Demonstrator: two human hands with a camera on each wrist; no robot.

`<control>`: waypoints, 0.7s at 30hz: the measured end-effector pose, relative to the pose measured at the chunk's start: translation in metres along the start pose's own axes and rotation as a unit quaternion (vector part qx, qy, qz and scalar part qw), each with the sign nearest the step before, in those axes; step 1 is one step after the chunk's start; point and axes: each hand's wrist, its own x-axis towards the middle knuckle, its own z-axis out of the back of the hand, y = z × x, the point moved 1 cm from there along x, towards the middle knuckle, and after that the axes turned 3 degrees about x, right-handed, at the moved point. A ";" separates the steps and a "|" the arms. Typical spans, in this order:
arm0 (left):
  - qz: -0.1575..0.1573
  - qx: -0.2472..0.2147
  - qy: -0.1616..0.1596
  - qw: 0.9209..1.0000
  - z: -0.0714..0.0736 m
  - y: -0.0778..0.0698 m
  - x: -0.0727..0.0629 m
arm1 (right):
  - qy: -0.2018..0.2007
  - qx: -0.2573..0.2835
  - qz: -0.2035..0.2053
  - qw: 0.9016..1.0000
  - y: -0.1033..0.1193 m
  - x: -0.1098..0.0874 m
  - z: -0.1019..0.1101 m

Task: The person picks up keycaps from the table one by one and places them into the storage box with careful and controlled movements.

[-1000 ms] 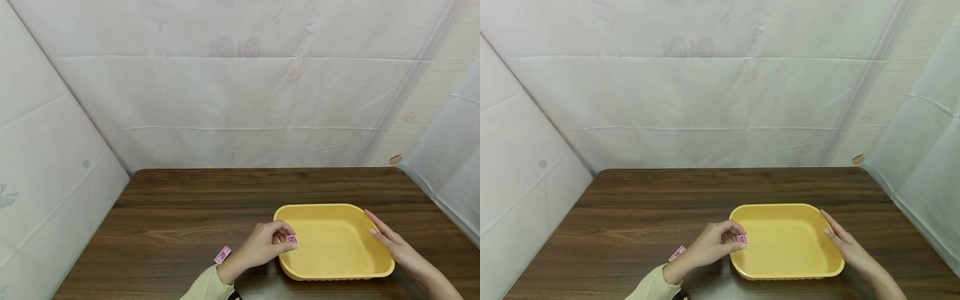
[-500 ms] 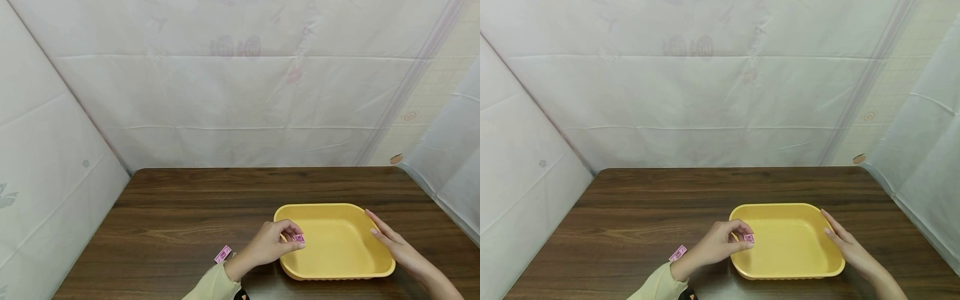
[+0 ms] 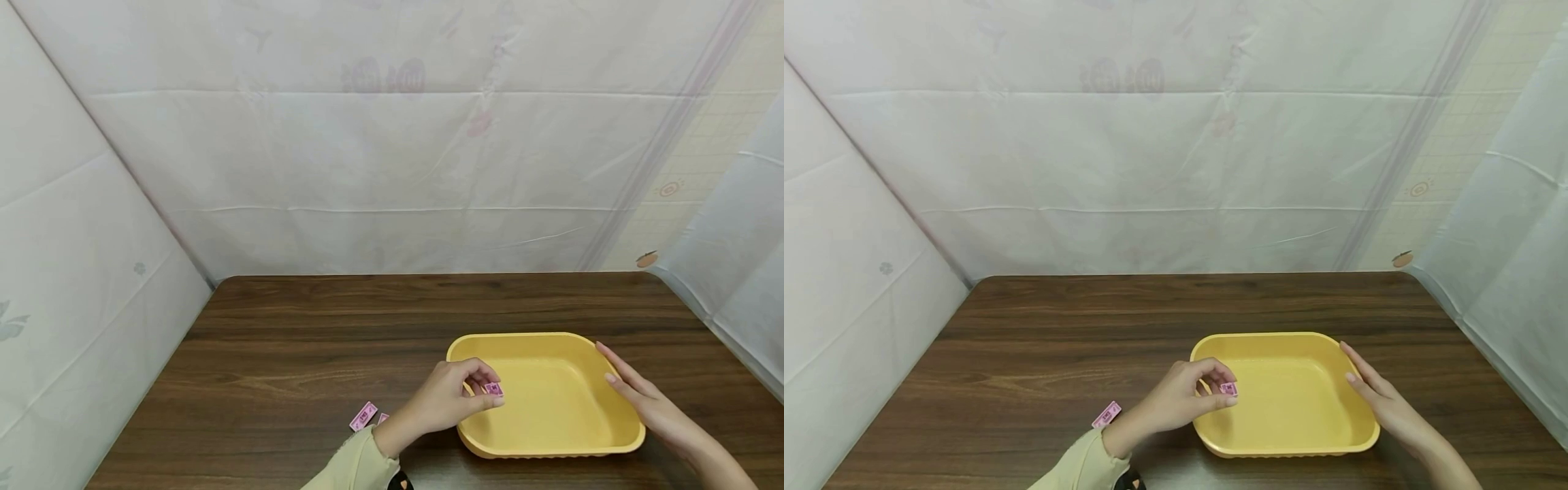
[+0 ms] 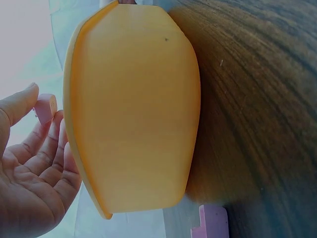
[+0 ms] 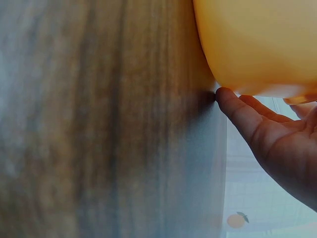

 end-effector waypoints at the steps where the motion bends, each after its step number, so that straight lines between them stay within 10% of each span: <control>1: 0.000 0.002 0.000 1.000 0.000 0.000 0.000 | 0.000 0.001 0.000 1.000 0.000 0.000 0.000; 21: -0.004 0.008 -0.005 1.000 0.000 0.005 0.001 | 0.004 0.004 0.006 1.000 -0.001 0.000 0.000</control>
